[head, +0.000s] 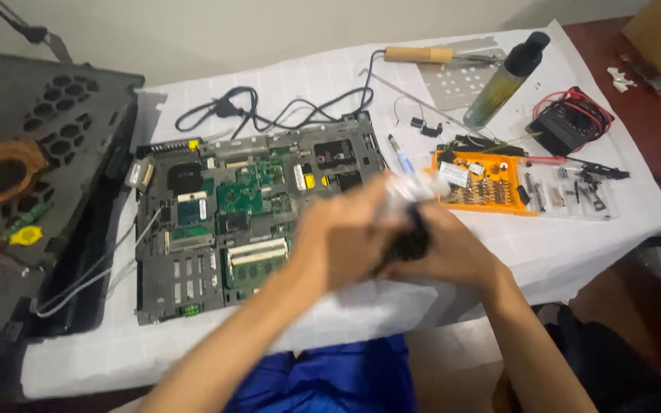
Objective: Unscrewing components from a laptop motherboard and cleaning the surface with a white wipe.
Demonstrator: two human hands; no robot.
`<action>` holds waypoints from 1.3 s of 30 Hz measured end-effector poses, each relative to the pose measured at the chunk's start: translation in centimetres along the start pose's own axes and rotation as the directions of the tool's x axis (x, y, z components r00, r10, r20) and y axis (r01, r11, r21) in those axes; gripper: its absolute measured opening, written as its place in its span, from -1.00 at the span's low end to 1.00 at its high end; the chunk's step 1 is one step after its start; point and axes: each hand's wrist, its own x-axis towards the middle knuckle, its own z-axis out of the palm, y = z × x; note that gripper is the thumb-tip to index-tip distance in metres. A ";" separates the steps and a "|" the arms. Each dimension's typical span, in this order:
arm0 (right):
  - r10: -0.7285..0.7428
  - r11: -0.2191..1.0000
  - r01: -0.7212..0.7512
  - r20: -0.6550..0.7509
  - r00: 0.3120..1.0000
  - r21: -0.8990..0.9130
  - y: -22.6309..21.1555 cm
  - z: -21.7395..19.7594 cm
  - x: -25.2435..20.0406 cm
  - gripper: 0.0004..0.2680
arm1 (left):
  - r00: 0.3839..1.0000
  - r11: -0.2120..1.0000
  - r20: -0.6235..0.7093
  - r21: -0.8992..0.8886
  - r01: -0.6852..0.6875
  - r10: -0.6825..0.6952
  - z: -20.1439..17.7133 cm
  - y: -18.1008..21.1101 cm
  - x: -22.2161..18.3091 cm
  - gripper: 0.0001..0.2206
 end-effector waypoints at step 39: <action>-0.173 0.964 0.206 -0.191 0.966 0.168 -10.2 1.0 -5.1 -0.53 | 0.818 0.959 -0.530 0.028 0.282 -0.225 -1.6 1.2 -8.3 -0.53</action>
